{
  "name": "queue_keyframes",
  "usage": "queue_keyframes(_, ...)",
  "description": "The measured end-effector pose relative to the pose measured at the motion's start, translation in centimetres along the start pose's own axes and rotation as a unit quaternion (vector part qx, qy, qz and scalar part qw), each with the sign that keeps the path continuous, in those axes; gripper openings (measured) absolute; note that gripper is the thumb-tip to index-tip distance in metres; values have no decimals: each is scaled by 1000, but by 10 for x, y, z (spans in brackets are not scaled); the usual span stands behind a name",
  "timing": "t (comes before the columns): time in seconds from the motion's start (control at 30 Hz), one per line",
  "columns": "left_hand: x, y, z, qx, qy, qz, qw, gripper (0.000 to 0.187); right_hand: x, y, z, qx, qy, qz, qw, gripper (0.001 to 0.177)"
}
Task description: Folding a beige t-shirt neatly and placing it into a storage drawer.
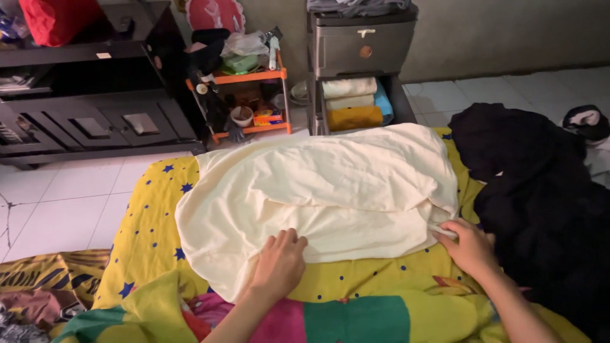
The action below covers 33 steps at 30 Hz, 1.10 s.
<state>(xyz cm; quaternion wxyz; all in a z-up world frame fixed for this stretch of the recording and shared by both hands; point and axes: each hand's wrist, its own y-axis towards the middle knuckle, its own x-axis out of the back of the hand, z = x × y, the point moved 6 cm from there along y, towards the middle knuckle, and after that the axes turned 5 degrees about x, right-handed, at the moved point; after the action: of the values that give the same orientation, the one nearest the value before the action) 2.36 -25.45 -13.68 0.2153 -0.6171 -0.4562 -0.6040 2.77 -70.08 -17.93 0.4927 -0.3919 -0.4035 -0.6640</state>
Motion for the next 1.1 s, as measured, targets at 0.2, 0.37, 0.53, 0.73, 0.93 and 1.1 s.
queue_keyframes(0.2, 0, -8, 19, 73, -43, -33, 996, 25, 40, -28, -19, -151, 253, -12, 956, 30)
queue_keyframes(0.37, -4, -1, 33, 146, -118, -14, 982, 12, 30, -36, 6, -236, 270, 118, 926, 49)
queue_keyframes(0.53, -1, -10, 19, 101, -86, -118, 984, 11, 59, -45, 65, -240, 133, 144, 951, 68)
queue_keyframes(0.73, 6, -16, 11, 77, -66, -168, 981, 12, 46, -40, 56, -219, 361, 29, 906, 36)
queue_keyframes(0.93, 4, -15, 11, 80, -66, -167, 981, 13, 44, -32, 28, -120, 546, -90, 824, 31)
queue_keyframes(1.1, 11, -13, 15, 89, -101, -141, 981, 12, 53, -40, 43, -195, 593, -5, 781, 28)
